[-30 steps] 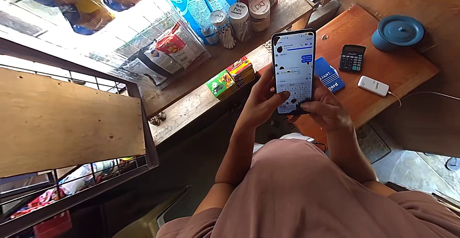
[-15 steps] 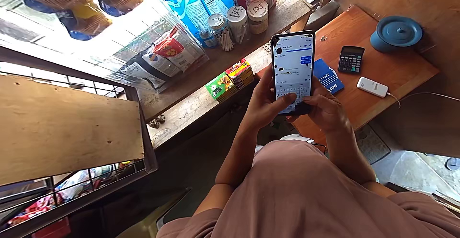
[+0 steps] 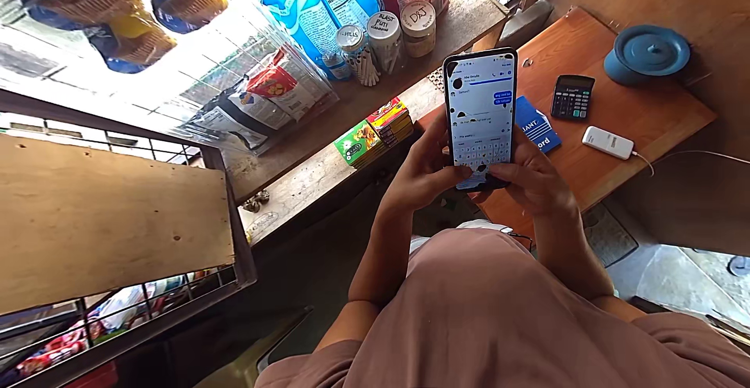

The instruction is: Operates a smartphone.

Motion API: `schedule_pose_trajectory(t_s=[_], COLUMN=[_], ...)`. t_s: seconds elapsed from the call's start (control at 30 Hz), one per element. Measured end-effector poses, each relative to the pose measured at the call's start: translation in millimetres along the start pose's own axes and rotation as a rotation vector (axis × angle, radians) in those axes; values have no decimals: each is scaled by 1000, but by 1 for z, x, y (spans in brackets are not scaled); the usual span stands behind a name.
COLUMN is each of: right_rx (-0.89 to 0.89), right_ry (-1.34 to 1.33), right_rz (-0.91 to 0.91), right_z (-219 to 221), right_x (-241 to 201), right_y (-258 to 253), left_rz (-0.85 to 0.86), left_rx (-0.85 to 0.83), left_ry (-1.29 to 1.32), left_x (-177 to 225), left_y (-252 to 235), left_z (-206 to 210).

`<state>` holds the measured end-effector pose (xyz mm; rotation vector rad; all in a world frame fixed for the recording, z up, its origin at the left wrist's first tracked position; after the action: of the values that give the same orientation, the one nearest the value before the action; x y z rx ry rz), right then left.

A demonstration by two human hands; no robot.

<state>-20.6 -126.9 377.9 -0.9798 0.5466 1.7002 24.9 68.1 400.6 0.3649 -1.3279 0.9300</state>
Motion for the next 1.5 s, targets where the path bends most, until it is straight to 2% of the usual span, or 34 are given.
schedule_pose_trajectory(t_s=[0.17,0.33,0.43,0.5,0.67,0.9,1.03,1.37,1.5], right_rx=[-45,38,189,203,252,-44,-91,-55,92], right_ry=[1,26,64,72,146,13,-8,-67,-107], right_rz=[12,-7,-34,-44,-43,2,22,28,70], right_z=[-3,-1,7,7,11,-5,-7,-7,-3], right_x=[0,1,4,5,3,1,1,5,6], right_y=[-1,-3,-5,-6,-6,-1,2,7,7], left_rz=[-5,2,-1,-7,-13,-32,3,-20,-18], left_rx=[13,-34,15,39,-59,-127,-137,-117,-136], left_ry=[11,45,35,-22,31,63,123,109,84], left_x=[0,-2,-2,1,-2,-3,-4,-5,-8], left_y=[-1,-1,-1,-2,0,6,9,13,13], left_z=[0,-1,4,8,6,1,0,4,5])
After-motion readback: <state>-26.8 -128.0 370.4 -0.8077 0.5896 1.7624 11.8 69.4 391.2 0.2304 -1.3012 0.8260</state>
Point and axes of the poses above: each hand's wrist, its own y-axis away from the middle knuckle, its own z-axis out of the palm, x = y × z, the point moved 1 cm from there along -y, towards the middle knuckle, and after that the axes turned 2 degrees about z, right-handed, at the moved point
